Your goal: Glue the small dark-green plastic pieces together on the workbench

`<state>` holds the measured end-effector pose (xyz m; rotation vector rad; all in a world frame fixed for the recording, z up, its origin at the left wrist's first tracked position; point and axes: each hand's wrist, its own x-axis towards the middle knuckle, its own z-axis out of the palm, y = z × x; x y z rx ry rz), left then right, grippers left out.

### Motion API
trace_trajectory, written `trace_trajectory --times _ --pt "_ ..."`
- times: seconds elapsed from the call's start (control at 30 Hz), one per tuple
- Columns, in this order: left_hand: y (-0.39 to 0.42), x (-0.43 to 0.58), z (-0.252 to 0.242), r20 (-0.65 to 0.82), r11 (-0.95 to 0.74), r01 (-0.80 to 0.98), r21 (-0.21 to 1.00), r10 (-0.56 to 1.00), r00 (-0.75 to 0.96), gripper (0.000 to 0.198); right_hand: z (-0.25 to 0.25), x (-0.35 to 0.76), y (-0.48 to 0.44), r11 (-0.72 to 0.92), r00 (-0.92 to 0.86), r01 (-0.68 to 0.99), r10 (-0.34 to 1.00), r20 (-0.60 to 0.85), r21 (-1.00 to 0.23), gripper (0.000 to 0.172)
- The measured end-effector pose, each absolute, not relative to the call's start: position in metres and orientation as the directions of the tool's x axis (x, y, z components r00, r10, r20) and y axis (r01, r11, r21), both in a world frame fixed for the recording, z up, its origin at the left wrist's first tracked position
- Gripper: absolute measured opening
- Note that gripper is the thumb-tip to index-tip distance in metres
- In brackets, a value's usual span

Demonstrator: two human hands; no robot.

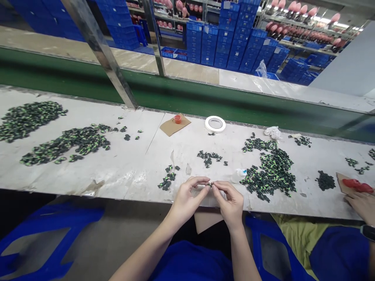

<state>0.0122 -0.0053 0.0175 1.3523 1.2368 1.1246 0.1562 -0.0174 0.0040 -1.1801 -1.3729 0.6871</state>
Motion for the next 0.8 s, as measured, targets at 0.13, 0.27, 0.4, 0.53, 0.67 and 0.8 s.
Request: trace_trajectory --times 0.13,0.27,0.4,0.53,0.67,0.8 --pt "-0.012 0.013 0.029 0.052 -0.059 0.140 0.988 0.997 0.052 0.020 0.012 0.158 -0.020 0.409 0.107 0.315 0.882 0.460 -0.857 0.008" --pt "-0.017 0.011 0.039 0.062 -0.073 0.157 0.985 0.995 0.077 0.022 0.021 0.163 -0.022 0.446 0.049 0.333 0.871 0.488 -0.831 0.014" --pt "-0.017 0.006 0.047 0.087 -0.123 0.210 0.970 0.981 0.176 0.025 0.029 0.175 -0.024 0.426 -0.054 0.335 0.899 0.434 -0.840 0.034" --pt "-0.019 0.003 0.055 0.157 -0.219 0.222 0.950 0.951 0.267 0.026 0.040 0.186 -0.026 0.412 -0.140 0.337 0.911 0.388 -0.846 0.037" --pt "-0.026 0.004 0.063 0.310 -0.362 0.165 0.917 0.910 0.275 0.026 0.049 0.187 -0.027 0.442 -0.159 0.286 0.897 0.413 -0.850 0.032" --pt "-0.034 0.006 0.067 0.393 -0.432 0.121 0.893 0.884 0.254 0.026 0.055 0.184 -0.027 0.496 -0.187 0.268 0.868 0.460 -0.826 0.028"
